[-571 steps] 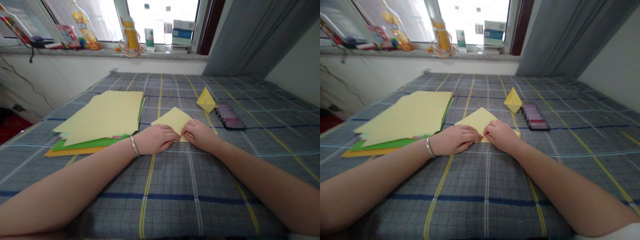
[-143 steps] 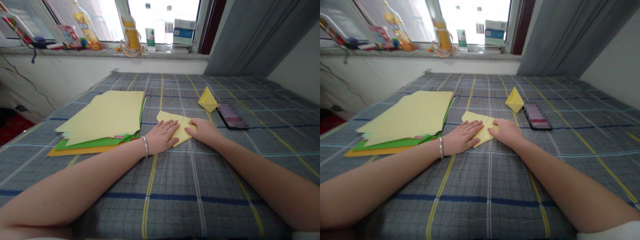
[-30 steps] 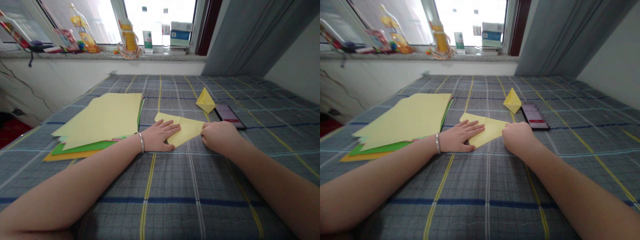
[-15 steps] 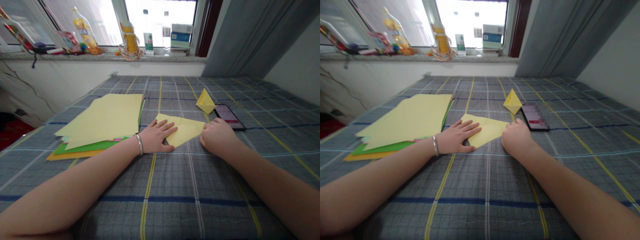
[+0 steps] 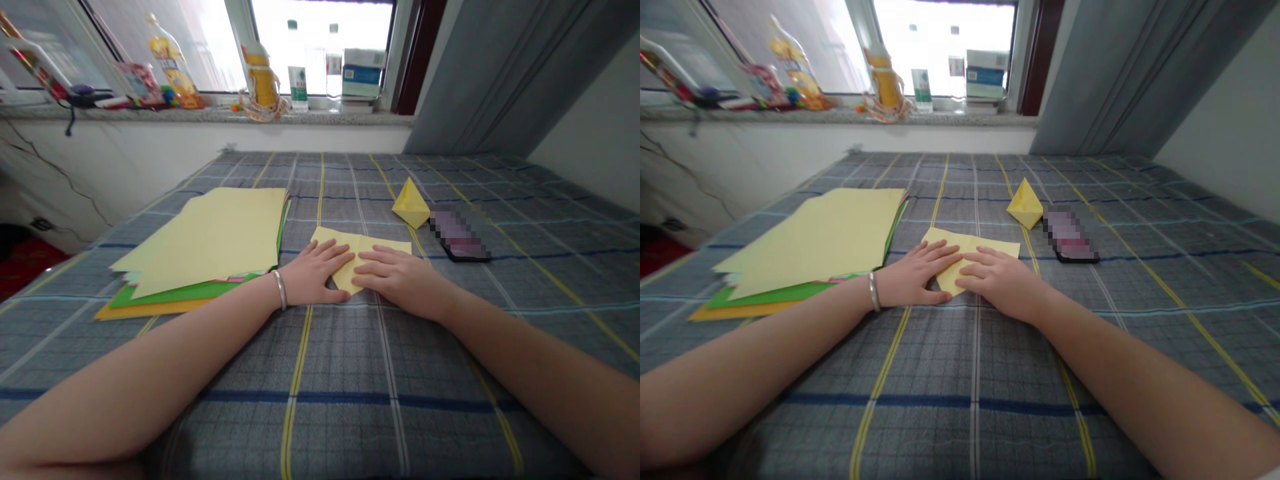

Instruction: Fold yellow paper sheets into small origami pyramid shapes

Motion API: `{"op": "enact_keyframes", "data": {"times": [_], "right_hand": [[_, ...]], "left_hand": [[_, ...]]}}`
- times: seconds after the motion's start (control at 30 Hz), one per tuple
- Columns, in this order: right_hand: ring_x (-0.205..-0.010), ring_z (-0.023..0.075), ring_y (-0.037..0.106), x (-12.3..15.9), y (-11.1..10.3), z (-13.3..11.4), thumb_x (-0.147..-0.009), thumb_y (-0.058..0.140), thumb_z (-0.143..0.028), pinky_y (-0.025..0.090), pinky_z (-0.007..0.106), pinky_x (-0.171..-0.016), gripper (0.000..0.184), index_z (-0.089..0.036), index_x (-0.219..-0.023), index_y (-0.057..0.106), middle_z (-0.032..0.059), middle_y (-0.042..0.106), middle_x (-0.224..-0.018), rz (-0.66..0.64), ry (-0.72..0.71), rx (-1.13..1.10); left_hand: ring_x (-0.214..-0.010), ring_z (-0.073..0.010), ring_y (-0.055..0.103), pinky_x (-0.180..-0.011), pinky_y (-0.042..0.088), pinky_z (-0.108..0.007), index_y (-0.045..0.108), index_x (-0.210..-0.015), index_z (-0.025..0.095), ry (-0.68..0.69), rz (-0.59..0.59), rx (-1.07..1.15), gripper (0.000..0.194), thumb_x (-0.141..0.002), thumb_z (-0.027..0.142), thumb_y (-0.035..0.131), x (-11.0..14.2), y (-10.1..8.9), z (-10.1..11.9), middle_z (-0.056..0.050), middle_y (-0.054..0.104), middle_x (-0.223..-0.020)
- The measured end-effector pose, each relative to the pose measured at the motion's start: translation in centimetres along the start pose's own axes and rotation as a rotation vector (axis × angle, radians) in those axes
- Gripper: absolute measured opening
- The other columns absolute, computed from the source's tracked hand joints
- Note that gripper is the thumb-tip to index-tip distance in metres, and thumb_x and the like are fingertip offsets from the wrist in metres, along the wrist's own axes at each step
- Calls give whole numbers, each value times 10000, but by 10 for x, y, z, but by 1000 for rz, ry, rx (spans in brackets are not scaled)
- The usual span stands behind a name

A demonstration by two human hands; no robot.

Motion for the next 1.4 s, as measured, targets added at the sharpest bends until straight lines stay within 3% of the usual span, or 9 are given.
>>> {"op": "enact_keyframes", "data": {"times": [0.17,0.27,0.4,0.57,0.67,0.77,0.97,1.1,1.4], "right_hand": [[-1046,204,616,-1,4,1,-917,529,-198,471,377,-906,260,-196,-1147,651,84,691,-1127,-43,21,9],[-1001,195,624,0,3,-2,-934,498,-209,475,339,-840,246,-184,-1126,650,88,687,-1122,-64,24,38],[-904,184,628,0,2,-3,-948,462,-214,457,308,-756,210,-159,-971,664,71,704,-998,-88,65,77],[-853,179,622,-1,-1,0,-934,462,-228,424,299,-727,212,-156,-863,649,71,706,-923,-75,174,120],[-863,183,629,-1,-3,3,-920,469,-227,423,299,-735,205,-156,-856,650,66,710,-911,-45,240,123],[-858,183,638,-1,-5,3,-897,476,-202,433,301,-736,186,-166,-859,654,52,715,-901,34,274,105],[-841,171,650,-2,-12,0,-866,518,-186,468,292,-748,120,-194,-821,629,20,720,-880,277,276,-31],[-854,161,648,-2,-15,-1,-843,548,-149,481,286,-771,84,-205,-831,610,5,719,-889,395,272,-87],[-828,167,635,-3,-15,2,-816,553,-135,472,293,-743,91,-206,-776,593,5,702,-848,387,277,-44]], "left_hand": [[-1435,-315,196,-1155,142,-548,317,-1464,215,-15,5,34,691,-879,552,467,-2,0,-1,-79,275,-1553],[-1391,-306,300,-1135,197,-551,442,-1378,230,11,80,64,542,-890,462,489,-1,-5,0,-80,385,-1495],[-1190,-226,522,-1134,243,-471,575,-1175,209,232,203,89,356,-847,347,558,3,-17,12,-73,578,-1281],[-1022,-197,588,-1083,312,-403,618,-1047,207,476,262,-18,269,-876,406,555,9,-22,27,-45,664,-1072],[-908,-170,597,-902,403,-347,630,-963,222,471,333,-173,257,-958,403,447,11,-24,31,-30,686,-969],[-826,-138,593,-754,400,-302,621,-892,225,450,452,-276,250,-987,312,408,14,-27,35,-3,687,-892],[-756,-116,576,-666,424,-244,601,-800,184,388,704,-157,201,-948,283,507,18,-34,39,-9,684,-865],[-753,-118,576,-693,458,-238,598,-780,171,372,730,-54,201,-937,273,524,17,-37,39,-21,675,-834],[-737,-122,576,-670,468,-241,591,-775,173,390,723,-63,192,-933,259,524,17,-37,40,-18,674,-833]]}}
Point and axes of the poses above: each hand's wrist, its own x-axis away from the middle knuckle, its own y-axis out of the palm, z = x × y, the point moved 5 cm from there along -x, towards the middle knuckle
